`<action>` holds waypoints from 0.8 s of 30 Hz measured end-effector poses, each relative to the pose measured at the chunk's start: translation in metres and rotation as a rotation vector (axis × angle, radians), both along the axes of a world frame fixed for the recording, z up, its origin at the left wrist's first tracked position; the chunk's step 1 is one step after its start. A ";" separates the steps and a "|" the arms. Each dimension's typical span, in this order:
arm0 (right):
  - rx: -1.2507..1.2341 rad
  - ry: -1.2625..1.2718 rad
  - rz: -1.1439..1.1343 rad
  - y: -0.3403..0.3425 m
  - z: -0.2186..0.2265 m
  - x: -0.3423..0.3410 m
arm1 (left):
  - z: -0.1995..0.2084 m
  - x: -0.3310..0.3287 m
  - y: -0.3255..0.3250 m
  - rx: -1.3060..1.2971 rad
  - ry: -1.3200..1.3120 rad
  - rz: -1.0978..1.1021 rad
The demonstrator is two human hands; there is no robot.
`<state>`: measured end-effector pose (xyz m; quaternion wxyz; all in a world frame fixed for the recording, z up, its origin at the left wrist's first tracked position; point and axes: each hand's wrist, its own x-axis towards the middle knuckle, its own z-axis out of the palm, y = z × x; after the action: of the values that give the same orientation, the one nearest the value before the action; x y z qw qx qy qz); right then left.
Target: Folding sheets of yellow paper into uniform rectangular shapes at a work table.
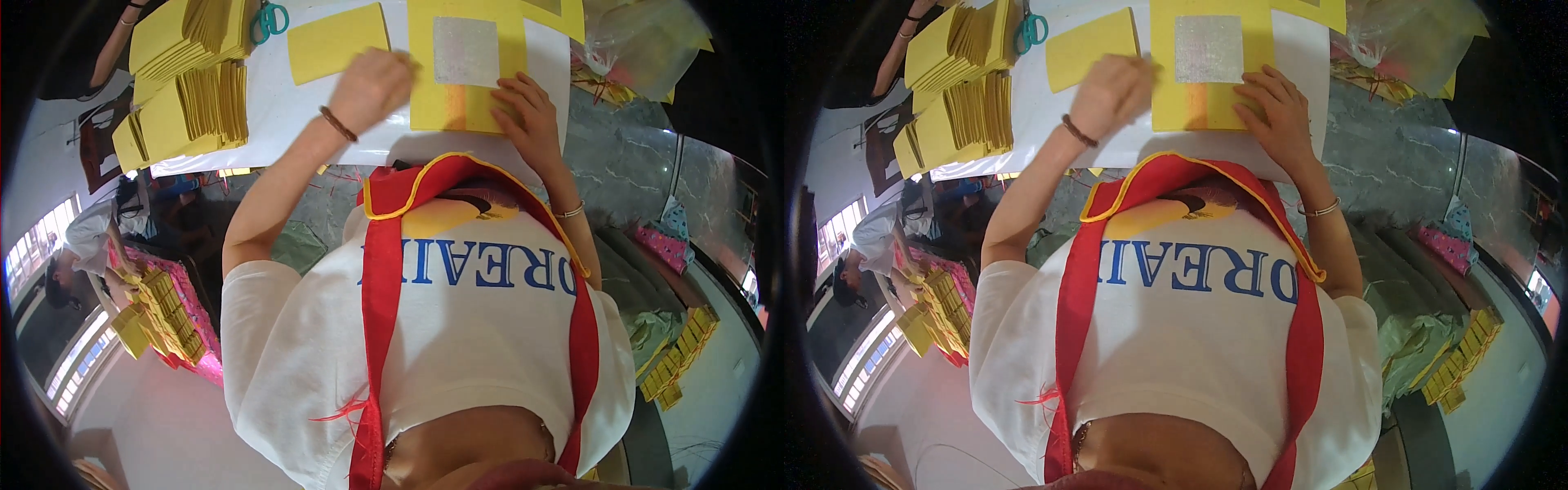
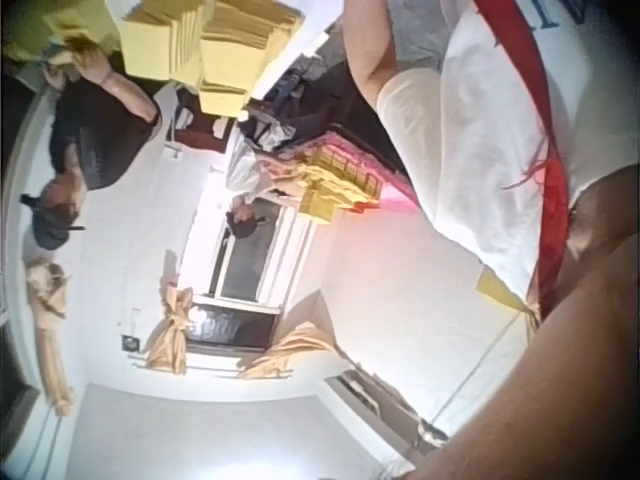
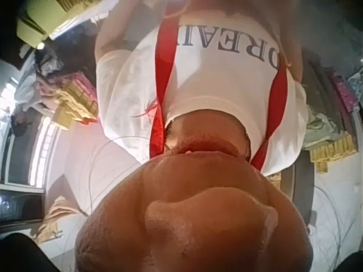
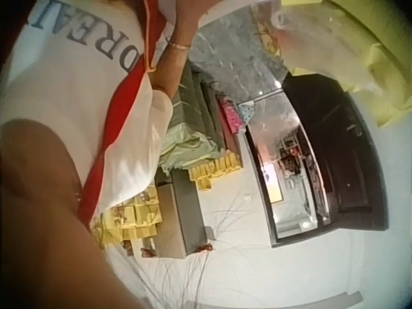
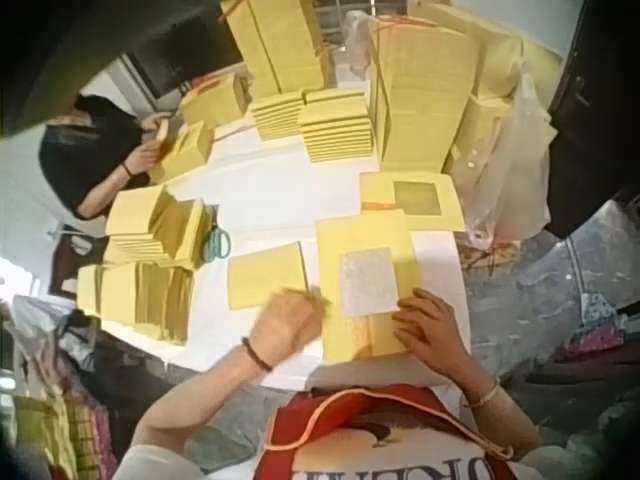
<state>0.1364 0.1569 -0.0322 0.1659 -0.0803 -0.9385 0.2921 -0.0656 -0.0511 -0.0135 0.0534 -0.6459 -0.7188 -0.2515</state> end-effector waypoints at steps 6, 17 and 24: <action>-0.165 0.044 0.000 -0.001 0.000 0.001 | 0.009 0.044 0.009 -0.081 -0.070 -0.210; -0.624 0.085 0.018 0.010 -0.007 0.004 | 0.014 0.034 0.013 -0.032 -0.362 -0.221; -0.692 0.094 0.013 0.010 -0.008 0.004 | 0.018 0.031 0.018 -0.143 -0.516 -0.122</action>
<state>0.1404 0.1665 -0.0402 0.1700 -0.1121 -0.7756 0.5974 -0.0349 -0.0335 0.0049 -0.1926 -0.6047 -0.6844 -0.3590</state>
